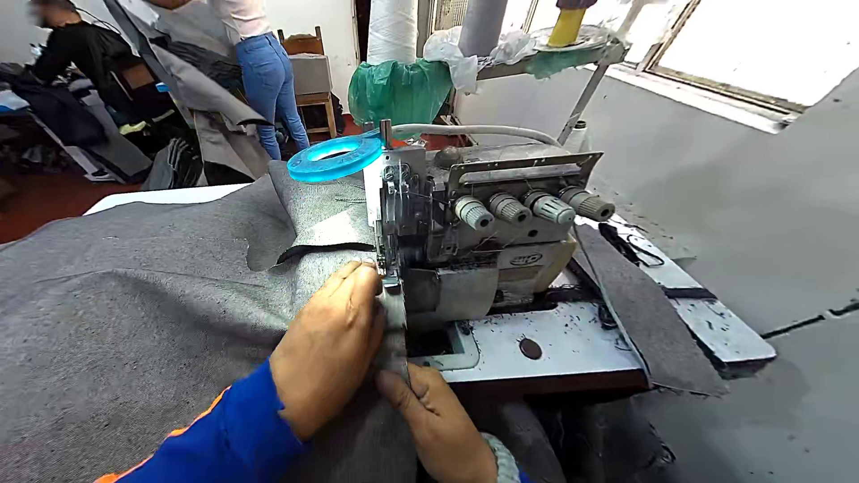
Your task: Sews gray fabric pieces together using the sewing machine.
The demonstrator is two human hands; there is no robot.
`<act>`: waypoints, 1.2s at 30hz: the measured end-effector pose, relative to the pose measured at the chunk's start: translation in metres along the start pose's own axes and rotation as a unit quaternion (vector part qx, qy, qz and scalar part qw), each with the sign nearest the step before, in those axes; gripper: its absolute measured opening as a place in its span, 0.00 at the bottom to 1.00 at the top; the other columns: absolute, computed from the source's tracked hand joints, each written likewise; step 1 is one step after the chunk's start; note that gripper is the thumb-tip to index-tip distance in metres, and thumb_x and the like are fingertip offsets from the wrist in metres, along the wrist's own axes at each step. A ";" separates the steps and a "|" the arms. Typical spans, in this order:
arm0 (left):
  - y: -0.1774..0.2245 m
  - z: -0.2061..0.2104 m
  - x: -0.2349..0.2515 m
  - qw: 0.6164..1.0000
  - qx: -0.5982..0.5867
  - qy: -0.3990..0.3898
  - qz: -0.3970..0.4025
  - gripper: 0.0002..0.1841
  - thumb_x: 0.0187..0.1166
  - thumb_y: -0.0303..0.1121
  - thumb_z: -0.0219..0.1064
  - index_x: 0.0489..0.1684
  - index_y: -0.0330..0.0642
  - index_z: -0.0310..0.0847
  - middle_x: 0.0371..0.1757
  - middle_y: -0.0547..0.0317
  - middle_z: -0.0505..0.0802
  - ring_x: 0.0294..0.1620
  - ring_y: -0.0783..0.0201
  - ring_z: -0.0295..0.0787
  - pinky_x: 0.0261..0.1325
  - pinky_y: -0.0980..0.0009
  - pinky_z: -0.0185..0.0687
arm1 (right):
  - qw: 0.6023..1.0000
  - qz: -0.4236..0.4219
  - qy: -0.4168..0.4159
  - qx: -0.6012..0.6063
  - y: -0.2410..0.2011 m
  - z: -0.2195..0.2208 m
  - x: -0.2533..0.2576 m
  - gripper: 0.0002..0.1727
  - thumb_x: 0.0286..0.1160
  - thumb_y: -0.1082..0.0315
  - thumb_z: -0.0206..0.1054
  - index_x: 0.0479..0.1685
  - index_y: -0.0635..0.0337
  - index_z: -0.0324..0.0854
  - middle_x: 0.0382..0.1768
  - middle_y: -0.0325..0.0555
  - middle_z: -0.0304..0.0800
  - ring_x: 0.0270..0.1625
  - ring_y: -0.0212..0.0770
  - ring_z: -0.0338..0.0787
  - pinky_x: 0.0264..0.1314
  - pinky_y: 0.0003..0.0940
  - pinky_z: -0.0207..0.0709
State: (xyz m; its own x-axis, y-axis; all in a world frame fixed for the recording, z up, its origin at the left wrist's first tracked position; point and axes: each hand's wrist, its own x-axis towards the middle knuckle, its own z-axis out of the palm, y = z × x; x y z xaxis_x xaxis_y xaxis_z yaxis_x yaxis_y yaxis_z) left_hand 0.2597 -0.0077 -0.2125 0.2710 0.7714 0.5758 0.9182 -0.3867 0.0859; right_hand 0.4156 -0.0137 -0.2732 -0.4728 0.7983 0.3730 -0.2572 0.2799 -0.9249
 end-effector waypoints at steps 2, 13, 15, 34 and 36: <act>0.009 -0.014 -0.004 1.000 -0.004 0.011 0.023 0.16 0.83 0.39 0.60 0.52 0.36 0.85 0.59 0.46 0.94 0.68 0.49 0.90 0.68 0.57 0.86 | 0.998 -0.027 0.009 -0.060 -0.002 -0.006 0.001 0.21 0.91 0.62 0.54 0.31 0.68 0.82 0.23 0.35 0.84 0.32 0.16 0.84 0.39 0.17 0.79; 0.003 -0.011 -0.051 0.981 0.068 -0.007 0.183 0.24 0.85 0.29 0.56 0.81 0.46 0.69 0.78 0.46 0.83 0.81 0.51 0.77 0.83 0.50 0.64 | 0.964 -0.133 0.121 -0.194 0.003 0.010 0.012 0.20 0.81 0.68 0.56 0.17 0.68 0.77 0.15 0.46 0.79 0.22 0.28 0.81 0.28 0.21 0.75; -0.008 -0.012 -0.042 0.978 0.057 0.007 0.202 0.21 0.87 0.23 0.52 0.77 0.45 0.74 0.72 0.47 0.88 0.75 0.52 0.85 0.79 0.53 0.73 | 0.965 -0.111 0.136 -0.195 0.002 0.013 0.017 0.21 0.83 0.67 0.55 0.17 0.67 0.77 0.15 0.43 0.77 0.21 0.26 0.79 0.26 0.20 0.73; -0.148 0.047 -0.054 0.963 0.158 0.087 -0.202 0.45 0.62 0.19 0.71 0.90 0.47 0.65 0.90 0.19 0.53 0.83 0.01 0.37 0.64 0.04 0.41 | 0.753 -0.217 0.179 -0.594 0.061 -0.037 0.001 0.21 0.83 0.62 0.54 0.24 0.60 0.87 0.26 0.46 0.93 0.33 0.45 0.94 0.41 0.39 0.87; -0.175 0.066 -0.019 0.956 0.129 0.041 -0.262 0.53 0.56 0.19 0.78 0.94 0.46 0.56 0.92 0.22 0.48 0.84 0.04 0.38 0.58 0.07 0.54 | 0.706 -0.231 0.180 -0.645 0.070 -0.034 -0.002 0.22 0.82 0.60 0.53 0.23 0.58 0.87 0.22 0.44 0.90 0.28 0.44 0.91 0.35 0.38 0.83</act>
State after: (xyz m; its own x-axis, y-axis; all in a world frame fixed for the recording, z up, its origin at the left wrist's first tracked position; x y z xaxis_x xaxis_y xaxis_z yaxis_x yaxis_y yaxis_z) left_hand 0.1132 0.0781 -0.2923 -0.2594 0.7791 0.5708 0.9651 0.1870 0.1834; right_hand 0.4274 0.0221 -0.3413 -0.2849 0.4814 0.8289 0.7776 0.6217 -0.0938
